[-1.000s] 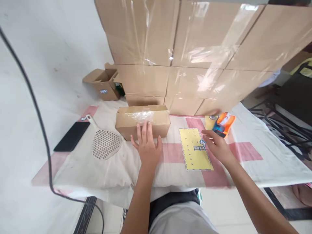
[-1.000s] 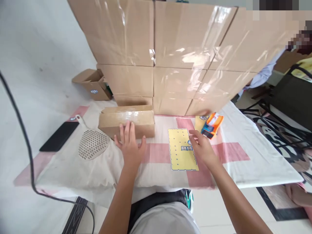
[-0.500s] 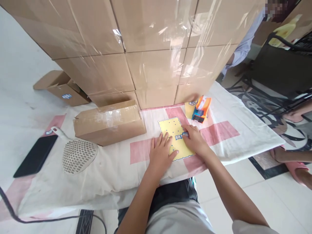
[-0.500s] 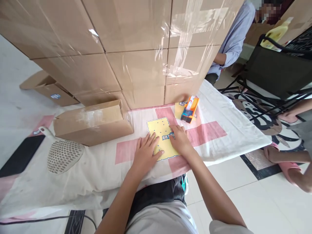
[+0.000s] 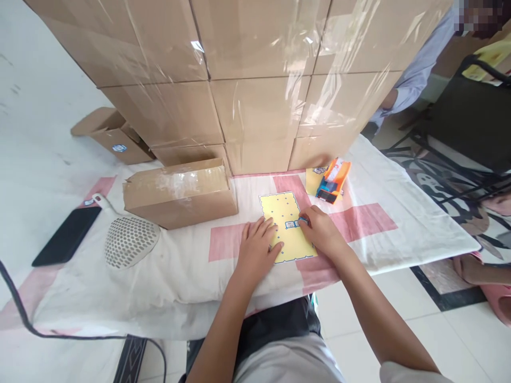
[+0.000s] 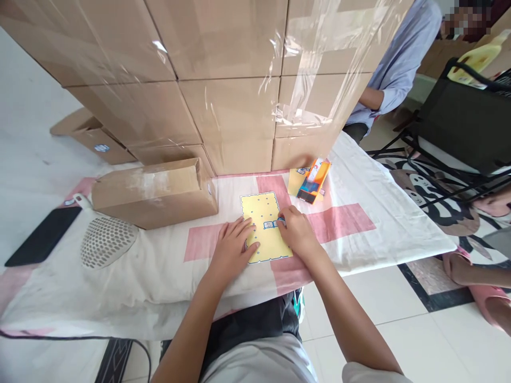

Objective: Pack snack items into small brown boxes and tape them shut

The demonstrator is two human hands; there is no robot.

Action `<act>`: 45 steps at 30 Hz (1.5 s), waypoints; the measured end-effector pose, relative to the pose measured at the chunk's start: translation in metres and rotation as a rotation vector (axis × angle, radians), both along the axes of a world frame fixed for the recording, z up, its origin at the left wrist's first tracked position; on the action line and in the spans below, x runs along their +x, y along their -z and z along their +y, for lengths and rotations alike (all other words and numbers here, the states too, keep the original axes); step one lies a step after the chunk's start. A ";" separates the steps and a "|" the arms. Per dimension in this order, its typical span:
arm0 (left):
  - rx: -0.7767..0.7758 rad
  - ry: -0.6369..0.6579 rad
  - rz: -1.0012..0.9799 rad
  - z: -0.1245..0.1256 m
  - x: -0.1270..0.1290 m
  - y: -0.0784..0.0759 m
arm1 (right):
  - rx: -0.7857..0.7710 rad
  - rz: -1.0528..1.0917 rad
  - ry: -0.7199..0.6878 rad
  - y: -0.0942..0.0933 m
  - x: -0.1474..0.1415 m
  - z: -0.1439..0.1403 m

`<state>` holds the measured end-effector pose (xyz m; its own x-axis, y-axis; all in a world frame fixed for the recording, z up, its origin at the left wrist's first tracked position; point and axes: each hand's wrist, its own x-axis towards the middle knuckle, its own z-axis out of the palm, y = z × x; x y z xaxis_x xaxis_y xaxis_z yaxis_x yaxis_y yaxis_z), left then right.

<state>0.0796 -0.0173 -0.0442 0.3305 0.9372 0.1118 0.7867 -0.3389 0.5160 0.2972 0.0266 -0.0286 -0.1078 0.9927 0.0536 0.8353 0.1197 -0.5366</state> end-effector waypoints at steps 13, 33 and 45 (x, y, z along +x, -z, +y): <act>0.045 -0.155 -0.552 -0.001 -0.002 -0.008 | -0.116 0.748 -0.089 -0.032 -0.030 -0.020; 0.313 -0.184 -0.542 0.007 -0.017 -0.009 | -0.606 0.676 -0.437 -0.045 -0.054 0.017; 0.247 -0.345 -0.419 0.002 -0.015 -0.007 | -0.391 0.563 -0.412 -0.029 -0.058 0.014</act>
<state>0.0647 -0.0148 -0.0374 -0.1077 0.9123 0.3951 0.6190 -0.2494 0.7448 0.2390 0.0407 0.0002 -0.5303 0.8371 -0.1344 0.3564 0.0763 -0.9312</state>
